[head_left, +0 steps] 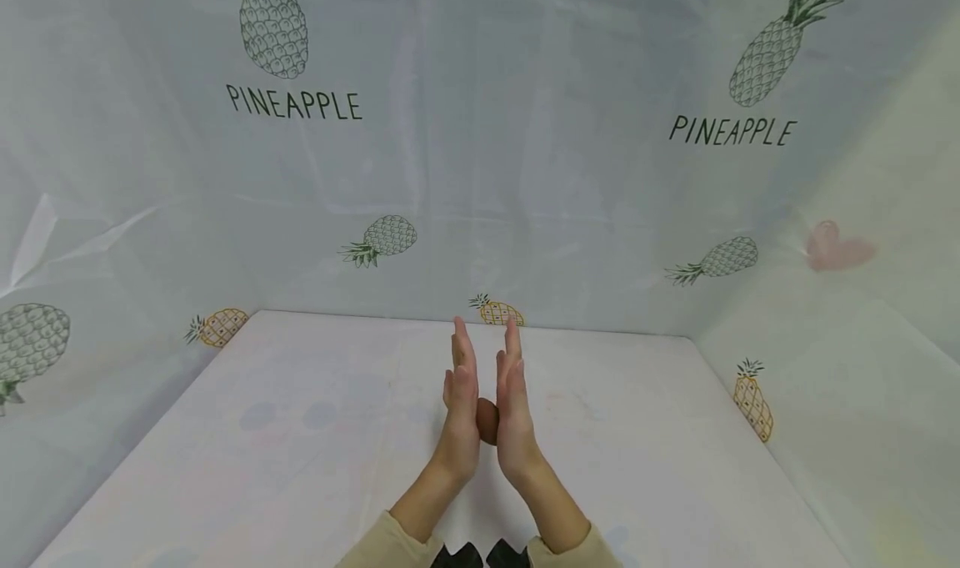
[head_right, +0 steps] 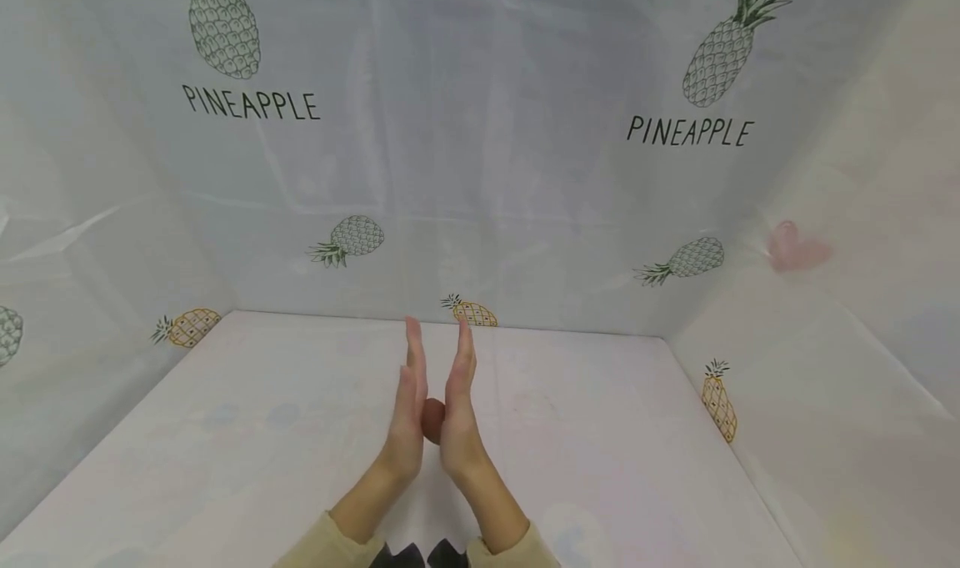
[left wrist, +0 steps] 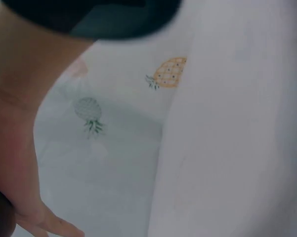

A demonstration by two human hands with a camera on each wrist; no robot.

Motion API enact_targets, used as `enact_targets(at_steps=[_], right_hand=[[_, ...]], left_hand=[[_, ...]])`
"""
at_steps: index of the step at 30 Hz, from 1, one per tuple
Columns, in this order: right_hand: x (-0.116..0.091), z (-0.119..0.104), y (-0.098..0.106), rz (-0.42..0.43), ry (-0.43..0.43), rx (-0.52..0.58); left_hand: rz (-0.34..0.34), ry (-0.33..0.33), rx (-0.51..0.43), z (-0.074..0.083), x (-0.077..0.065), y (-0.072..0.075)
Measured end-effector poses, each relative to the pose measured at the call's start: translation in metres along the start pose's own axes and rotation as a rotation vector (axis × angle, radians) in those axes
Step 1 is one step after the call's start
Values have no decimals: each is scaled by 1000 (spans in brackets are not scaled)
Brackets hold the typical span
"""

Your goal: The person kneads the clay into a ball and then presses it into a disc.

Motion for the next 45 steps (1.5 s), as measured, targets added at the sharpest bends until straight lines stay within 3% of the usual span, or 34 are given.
enact_targets(at_steps=[6, 10, 14, 21, 25, 31, 39, 45], right_hand=[[3, 2, 5, 2, 1, 19], [3, 9, 5, -7, -30, 42], [1, 20, -3, -56, -88, 59], [-2, 20, -19, -146, -78, 112], [-5, 17, -25, -164, -96, 127], [-7, 5, -26, -156, -52, 99], [-3, -7, -9, -81, -4, 43], [0, -14, 6, -19, 22, 35]], left_hand=[[-19, 4, -49, 3, -3, -5], [-17, -6, -34, 7, -4, -5], [5, -36, -7, 13, -3, 2], [34, -52, -25, 14, 4, 18], [29, -50, -30, 12, 7, 23], [40, -50, 23, 7, 9, 27], [3, -20, 50, -2, 4, 12], [-43, -30, 17, -4, -2, -4]])
Point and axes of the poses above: each hand's wrist, its own x-axis towards the middle knuckle, its own y-axis out of the back of the hand, z = x × y, the point moved 9 cm from there along x, towards the middle knuckle, and after that the axes turned 1 degree about -x, right-handed, at the moved point
